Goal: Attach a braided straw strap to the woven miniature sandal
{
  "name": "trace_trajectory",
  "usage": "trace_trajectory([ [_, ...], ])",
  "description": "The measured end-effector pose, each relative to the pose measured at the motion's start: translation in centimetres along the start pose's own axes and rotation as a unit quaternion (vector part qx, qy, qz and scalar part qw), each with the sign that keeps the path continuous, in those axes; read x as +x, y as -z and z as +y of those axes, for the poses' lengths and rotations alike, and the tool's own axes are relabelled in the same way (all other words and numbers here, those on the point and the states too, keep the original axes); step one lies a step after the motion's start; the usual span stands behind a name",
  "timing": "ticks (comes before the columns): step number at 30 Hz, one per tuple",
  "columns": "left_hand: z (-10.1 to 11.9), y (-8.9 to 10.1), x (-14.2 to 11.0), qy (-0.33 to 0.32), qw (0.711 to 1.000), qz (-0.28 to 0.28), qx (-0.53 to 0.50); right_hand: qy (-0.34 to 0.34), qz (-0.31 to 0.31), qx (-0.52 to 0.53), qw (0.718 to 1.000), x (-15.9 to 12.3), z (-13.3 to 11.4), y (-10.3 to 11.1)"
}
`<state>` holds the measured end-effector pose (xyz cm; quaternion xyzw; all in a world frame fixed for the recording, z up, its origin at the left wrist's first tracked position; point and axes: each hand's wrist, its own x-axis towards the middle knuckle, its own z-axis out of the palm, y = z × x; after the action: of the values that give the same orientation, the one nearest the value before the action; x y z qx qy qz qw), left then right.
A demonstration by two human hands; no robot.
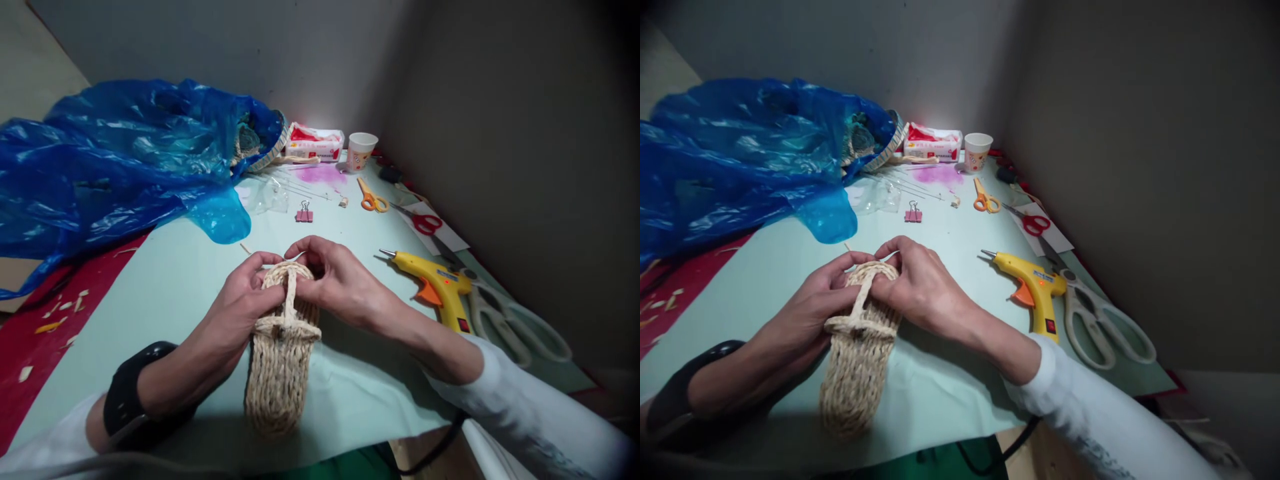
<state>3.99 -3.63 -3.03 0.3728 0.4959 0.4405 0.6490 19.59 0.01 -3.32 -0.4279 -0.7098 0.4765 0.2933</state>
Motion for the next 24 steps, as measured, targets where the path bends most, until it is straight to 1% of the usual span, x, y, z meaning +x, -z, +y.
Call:
trace_trajectory([
  [3,0.1,0.2,0.0,0.005,1.000,-0.002,-0.007,0.007,-0.031,0.025,0.999,0.2,-0.2,0.7],
  [7,0.4,0.4,0.0,-0.001,1.000,0.006,-0.016,0.041,-0.061,0.053,0.996,0.3,-0.8,1.4],
  [10,0.6,0.3,0.0,-0.002,1.000,0.019,-0.011,0.033,-0.079,0.086,0.993,0.3,-1.4,1.7],
  [12,0.8,0.4,0.0,-0.005,1.000,0.022,-0.005,0.021,-0.064,0.090,0.994,0.2,-1.7,1.9],
  [13,1.0,0.5,0.1,-0.006,1.000,0.020,-0.009,0.015,-0.044,0.082,0.996,0.2,-1.8,2.0],
  [15,1.1,0.8,0.3,-0.013,0.999,0.014,-0.036,0.016,0.004,0.054,0.998,0.1,-1.7,2.1],
  [17,1.2,1.3,0.6,-0.019,0.997,0.008,-0.068,0.023,0.029,0.037,0.999,0.1,-1.5,2.2],
  [19,1.4,1.8,0.9,-0.023,0.996,0.013,-0.091,0.030,0.013,0.035,0.999,0.0,-1.3,2.3],
  [22,1.7,2.3,0.9,-0.032,0.992,0.045,-0.112,0.026,-0.029,0.007,0.999,-0.4,-1.6,2.4],
  [24,2.1,2.4,0.7,-0.042,0.990,0.063,-0.122,0.031,-0.047,-0.020,0.998,-0.9,-2.1,2.4],
])
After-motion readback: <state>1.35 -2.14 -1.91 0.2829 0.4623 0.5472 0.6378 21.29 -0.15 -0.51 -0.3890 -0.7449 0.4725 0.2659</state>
